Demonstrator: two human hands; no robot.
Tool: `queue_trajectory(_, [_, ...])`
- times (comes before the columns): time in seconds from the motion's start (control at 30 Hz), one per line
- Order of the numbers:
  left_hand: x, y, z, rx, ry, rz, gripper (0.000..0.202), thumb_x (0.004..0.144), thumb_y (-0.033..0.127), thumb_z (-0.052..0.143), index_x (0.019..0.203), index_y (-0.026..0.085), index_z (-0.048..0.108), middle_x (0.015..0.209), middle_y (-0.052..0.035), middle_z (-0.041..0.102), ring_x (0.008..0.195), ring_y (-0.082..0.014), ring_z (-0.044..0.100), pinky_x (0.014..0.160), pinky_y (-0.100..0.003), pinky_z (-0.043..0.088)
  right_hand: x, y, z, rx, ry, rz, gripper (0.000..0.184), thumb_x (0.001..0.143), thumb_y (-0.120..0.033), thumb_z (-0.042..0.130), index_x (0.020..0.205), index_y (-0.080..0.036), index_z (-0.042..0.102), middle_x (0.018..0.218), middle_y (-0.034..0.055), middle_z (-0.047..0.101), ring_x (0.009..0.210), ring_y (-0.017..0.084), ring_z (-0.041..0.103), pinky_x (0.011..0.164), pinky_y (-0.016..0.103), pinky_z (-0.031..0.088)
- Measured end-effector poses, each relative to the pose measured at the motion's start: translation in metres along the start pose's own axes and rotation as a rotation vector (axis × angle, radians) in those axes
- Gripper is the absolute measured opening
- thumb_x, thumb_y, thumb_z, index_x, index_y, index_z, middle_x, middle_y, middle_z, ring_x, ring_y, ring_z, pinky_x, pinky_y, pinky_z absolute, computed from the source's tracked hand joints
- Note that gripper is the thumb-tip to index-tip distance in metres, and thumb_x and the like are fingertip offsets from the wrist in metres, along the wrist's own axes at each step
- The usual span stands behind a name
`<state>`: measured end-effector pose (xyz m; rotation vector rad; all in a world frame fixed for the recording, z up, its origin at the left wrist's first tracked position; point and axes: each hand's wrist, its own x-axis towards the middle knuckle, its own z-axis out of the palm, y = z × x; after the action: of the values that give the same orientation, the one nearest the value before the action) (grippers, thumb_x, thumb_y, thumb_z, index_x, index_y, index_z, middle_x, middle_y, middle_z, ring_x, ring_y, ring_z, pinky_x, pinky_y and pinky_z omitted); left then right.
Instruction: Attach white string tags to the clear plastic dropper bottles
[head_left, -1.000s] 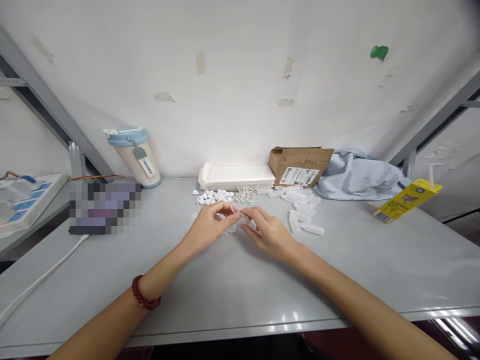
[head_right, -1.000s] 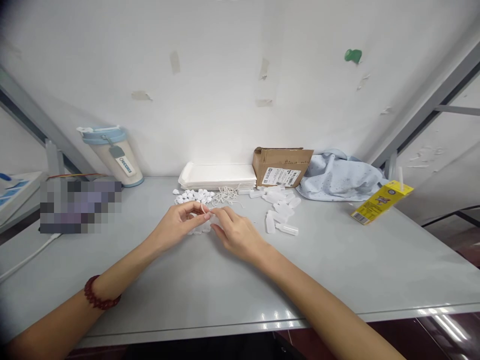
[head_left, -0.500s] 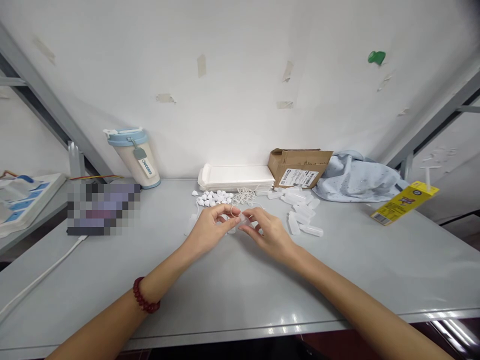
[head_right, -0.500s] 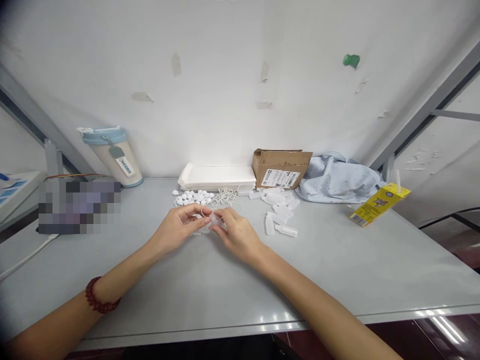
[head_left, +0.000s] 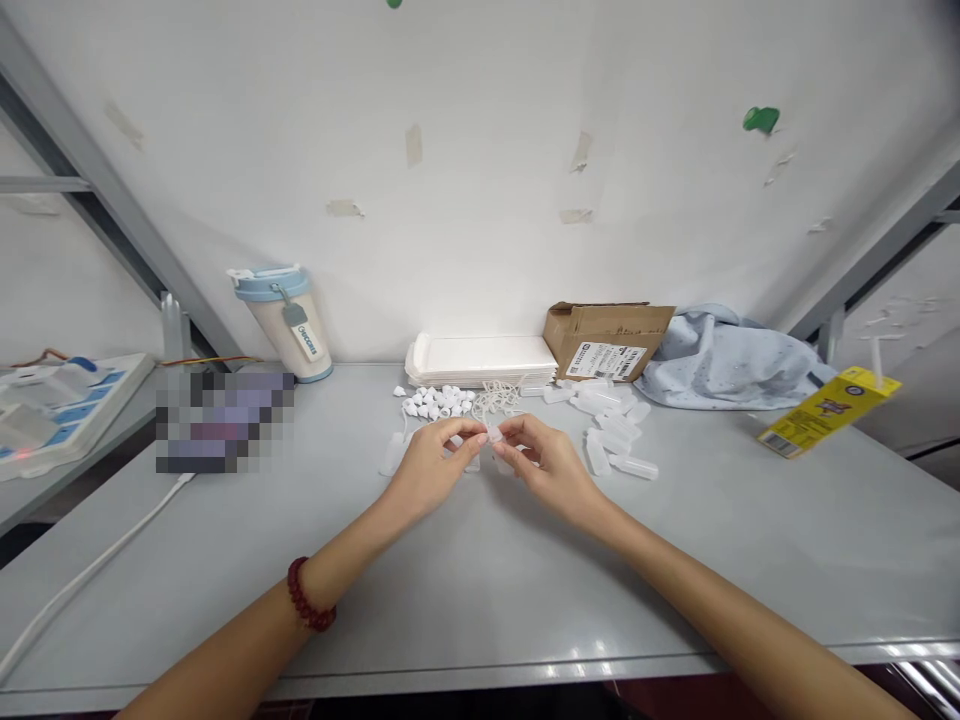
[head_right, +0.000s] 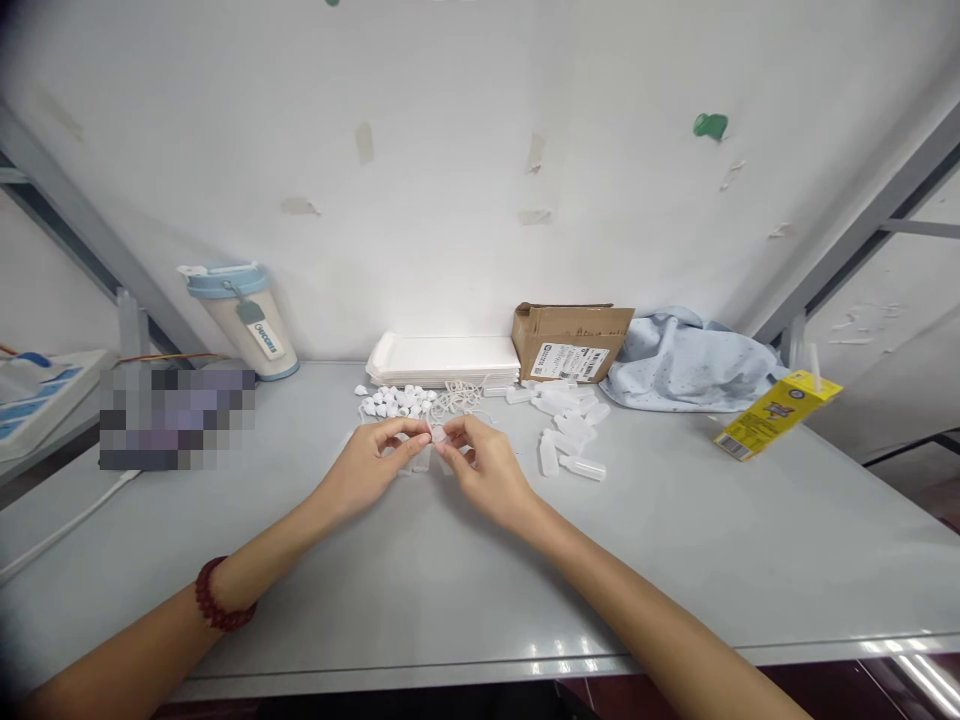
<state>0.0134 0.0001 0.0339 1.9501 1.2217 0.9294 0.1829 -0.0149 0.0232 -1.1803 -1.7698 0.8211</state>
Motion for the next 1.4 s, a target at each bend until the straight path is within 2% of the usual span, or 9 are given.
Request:
queue_trajectory(0.1, [-0.003, -0.004, 0.004, 0.190, 0.173, 0.208, 0.022, 0.085, 0.025, 0.048, 0.102, 0.020, 0.061, 0.105, -0.0072, 0.063, 0.101, -0.0229, 0.054, 0.082, -0.037, 0.046, 0.002, 0.005, 0.001, 0.058, 0.045, 0.054, 0.021, 0.081, -0.035, 0.056, 0.088, -0.016, 0.054, 0.081, 0.0044, 0.060, 0.071, 0.015, 0.059, 0.053, 0.026, 0.050])
queue_trajectory(0.17, [-0.005, -0.005, 0.004, 0.277, 0.226, 0.396, 0.024, 0.085, 0.019, 0.047, 0.106, 0.019, 0.058, 0.107, -0.0085, 0.062, 0.105, -0.0234, 0.052, 0.088, -0.041, 0.044, 0.003, 0.009, 0.002, 0.096, 0.074, 0.084, 0.022, 0.078, -0.036, 0.059, 0.086, -0.017, 0.053, 0.079, 0.0035, 0.059, 0.072, 0.015, 0.058, 0.052, 0.026, 0.050])
queue_trajectory(0.27, [-0.006, -0.005, 0.004, 0.339, 0.160, 0.560, 0.022, 0.086, 0.018, 0.049, 0.106, 0.020, 0.057, 0.105, -0.0078, 0.063, 0.104, -0.0237, 0.051, 0.089, -0.042, 0.044, 0.005, 0.013, 0.003, 0.185, 0.063, 0.125, 0.023, 0.076, -0.036, 0.062, 0.083, -0.017, 0.051, 0.076, 0.0017, 0.058, 0.068, 0.014, 0.057, 0.050, 0.026, 0.050])
queue_trajectory(0.37, [-0.006, -0.007, 0.006, 0.422, 0.056, 0.607, 0.034, 0.082, 0.025, 0.059, 0.115, 0.020, 0.052, 0.114, -0.0086, 0.060, 0.113, -0.0278, 0.046, 0.091, -0.045, 0.043, 0.006, 0.012, 0.004, 0.290, 0.015, 0.150, 0.024, 0.076, -0.037, 0.062, 0.082, -0.017, 0.049, 0.072, 0.0002, 0.057, 0.063, 0.013, 0.057, 0.051, 0.026, 0.050])
queue_trajectory(0.47, [-0.006, -0.011, 0.009, 0.497, 0.003, 0.607, 0.047, 0.080, 0.026, 0.062, 0.123, 0.020, 0.046, 0.122, -0.0100, 0.056, 0.119, -0.0300, 0.040, 0.093, -0.048, 0.041, 0.005, 0.009, 0.004, 0.334, 0.017, 0.174, 0.026, 0.075, -0.039, 0.063, 0.081, -0.017, 0.050, 0.072, 0.0009, 0.058, 0.065, 0.014, 0.057, 0.051, 0.026, 0.050])
queue_trajectory(0.8, [0.000, -0.016, 0.014, 0.474, -0.014, 0.554, 0.036, 0.081, 0.024, 0.059, 0.116, 0.020, 0.051, 0.116, -0.0088, 0.059, 0.114, -0.0272, 0.044, 0.092, -0.045, 0.041, 0.009, 0.011, 0.003, 0.368, 0.039, 0.265, 0.028, 0.069, -0.039, 0.068, 0.079, -0.015, 0.057, 0.072, 0.0022, 0.062, 0.059, 0.013, 0.058, 0.053, 0.027, 0.051])
queue_trajectory(1.03, [0.012, -0.017, 0.007, 0.386, -0.150, 0.361, 0.041, 0.077, 0.026, 0.064, 0.117, 0.020, 0.054, 0.120, -0.0061, 0.059, 0.115, -0.0280, 0.041, 0.095, -0.046, 0.037, 0.013, 0.017, 0.000, 0.282, 0.030, 0.287, 0.019, 0.072, -0.028, 0.058, 0.081, -0.013, 0.067, 0.077, 0.0046, 0.068, 0.067, 0.015, 0.062, 0.067, 0.030, 0.052])
queue_trajectory(1.2, [0.012, -0.019, 0.005, 0.346, -0.195, 0.288, 0.036, 0.077, 0.031, 0.062, 0.112, 0.022, 0.058, 0.116, -0.0065, 0.061, 0.113, -0.0288, 0.042, 0.093, -0.046, 0.037, 0.012, 0.017, -0.001, 0.149, 0.002, 0.273, 0.018, 0.072, -0.022, 0.056, 0.083, -0.014, 0.068, 0.074, 0.0036, 0.068, 0.062, 0.014, 0.060, 0.062, 0.028, 0.050])
queue_trajectory(1.4, [0.012, -0.021, 0.003, 0.356, -0.223, 0.224, 0.038, 0.078, 0.034, 0.060, 0.113, 0.019, 0.057, 0.112, -0.0094, 0.060, 0.116, -0.0282, 0.040, 0.095, -0.045, 0.036, 0.012, 0.023, 0.001, 0.084, -0.027, 0.249, 0.019, 0.073, -0.023, 0.053, 0.078, -0.014, 0.069, 0.066, 0.0028, 0.066, 0.060, 0.014, 0.059, 0.058, 0.026, 0.048])
